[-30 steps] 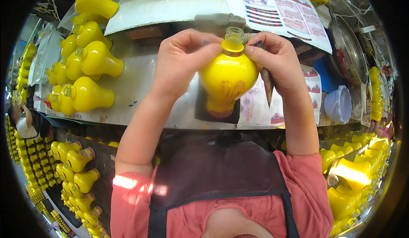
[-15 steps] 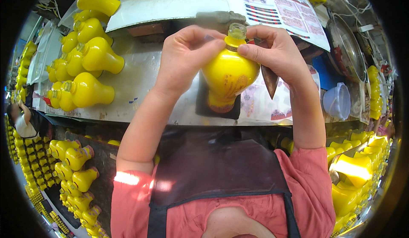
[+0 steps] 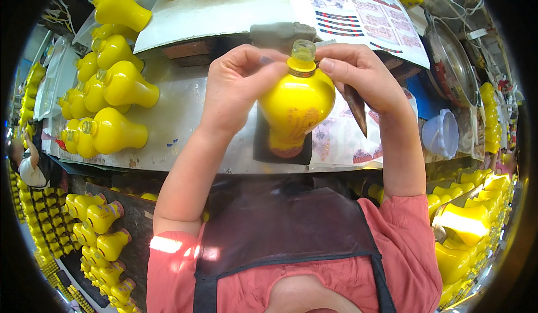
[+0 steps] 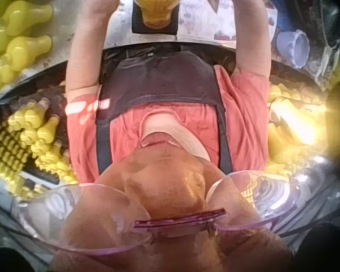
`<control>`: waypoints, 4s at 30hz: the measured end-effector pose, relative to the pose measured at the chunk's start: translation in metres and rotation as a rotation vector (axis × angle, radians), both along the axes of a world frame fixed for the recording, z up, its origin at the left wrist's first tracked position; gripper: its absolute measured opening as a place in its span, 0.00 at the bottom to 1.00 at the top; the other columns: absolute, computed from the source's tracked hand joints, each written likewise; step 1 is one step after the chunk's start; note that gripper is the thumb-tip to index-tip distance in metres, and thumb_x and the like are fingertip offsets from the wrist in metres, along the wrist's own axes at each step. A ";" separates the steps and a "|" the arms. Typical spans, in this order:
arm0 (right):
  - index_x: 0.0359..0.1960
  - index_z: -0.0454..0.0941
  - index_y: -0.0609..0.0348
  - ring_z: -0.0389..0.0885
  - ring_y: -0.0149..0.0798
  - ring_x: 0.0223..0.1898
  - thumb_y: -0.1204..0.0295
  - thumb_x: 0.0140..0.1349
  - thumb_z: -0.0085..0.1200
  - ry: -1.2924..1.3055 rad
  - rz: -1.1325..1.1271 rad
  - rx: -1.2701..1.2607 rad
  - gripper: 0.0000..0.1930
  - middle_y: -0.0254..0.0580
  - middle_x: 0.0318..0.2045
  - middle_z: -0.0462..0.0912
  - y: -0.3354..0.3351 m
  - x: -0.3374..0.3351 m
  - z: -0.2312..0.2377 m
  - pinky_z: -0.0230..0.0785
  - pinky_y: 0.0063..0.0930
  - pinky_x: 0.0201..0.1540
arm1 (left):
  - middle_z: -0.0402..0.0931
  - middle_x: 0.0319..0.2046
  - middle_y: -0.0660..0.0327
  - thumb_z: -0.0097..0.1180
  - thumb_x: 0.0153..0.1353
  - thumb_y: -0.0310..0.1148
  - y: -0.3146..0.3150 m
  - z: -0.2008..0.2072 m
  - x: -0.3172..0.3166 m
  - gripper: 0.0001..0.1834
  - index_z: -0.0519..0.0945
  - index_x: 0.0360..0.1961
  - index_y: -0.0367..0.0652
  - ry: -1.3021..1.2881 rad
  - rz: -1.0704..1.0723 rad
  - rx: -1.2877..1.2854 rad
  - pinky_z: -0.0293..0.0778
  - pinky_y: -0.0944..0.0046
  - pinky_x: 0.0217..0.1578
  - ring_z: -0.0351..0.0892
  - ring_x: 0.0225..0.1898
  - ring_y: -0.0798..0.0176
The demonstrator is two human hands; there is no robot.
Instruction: The person applies a paper label to the neck of a yellow bottle, smooths it around the circumference, and places the labeled bottle on a metal table among many similar bottles. The person repeats this process with another bottle.
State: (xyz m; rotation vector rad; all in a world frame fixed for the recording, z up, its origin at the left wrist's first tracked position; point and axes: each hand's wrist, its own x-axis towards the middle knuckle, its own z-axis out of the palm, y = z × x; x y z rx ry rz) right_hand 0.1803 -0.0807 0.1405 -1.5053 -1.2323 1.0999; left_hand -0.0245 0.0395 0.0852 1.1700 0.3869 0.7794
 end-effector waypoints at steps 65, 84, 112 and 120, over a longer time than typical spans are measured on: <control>0.51 0.88 0.60 0.66 0.16 0.24 0.67 0.56 0.73 -0.124 -0.178 0.160 0.21 0.26 0.29 0.75 -0.033 -0.033 -0.018 0.57 0.16 0.27 | 0.76 0.58 0.57 0.64 0.59 0.31 -0.035 -0.002 -0.028 0.19 0.83 0.52 0.37 0.147 0.032 0.403 0.66 0.60 0.66 0.74 0.62 0.60; 0.41 0.80 0.59 0.72 0.15 0.21 0.66 0.66 0.67 -0.094 -0.233 0.105 0.11 0.25 0.22 0.79 -0.043 -0.050 -0.001 0.59 0.13 0.22 | 0.84 0.38 0.61 0.73 0.55 0.30 -0.036 0.059 -0.008 0.15 0.85 0.43 0.37 0.370 0.178 0.791 0.76 0.66 0.48 0.80 0.43 0.67; 0.35 0.86 0.66 0.85 0.39 0.26 0.69 0.58 0.65 -0.403 -0.324 0.275 0.11 0.50 0.28 0.86 -0.034 -0.050 0.004 0.76 0.31 0.33 | 0.80 0.54 0.54 0.60 0.62 0.17 -0.042 0.030 -0.018 0.20 0.77 0.55 0.38 0.128 0.025 0.474 0.76 0.63 0.59 0.82 0.54 0.63; 0.43 0.85 0.65 0.82 0.27 0.28 0.71 0.64 0.61 -0.271 -0.269 0.205 0.11 0.39 0.30 0.86 -0.040 -0.042 -0.002 0.74 0.24 0.33 | 0.85 0.40 0.59 0.68 0.61 0.21 -0.044 0.057 -0.018 0.07 0.83 0.39 0.36 0.376 0.150 0.757 0.76 0.68 0.51 0.82 0.48 0.67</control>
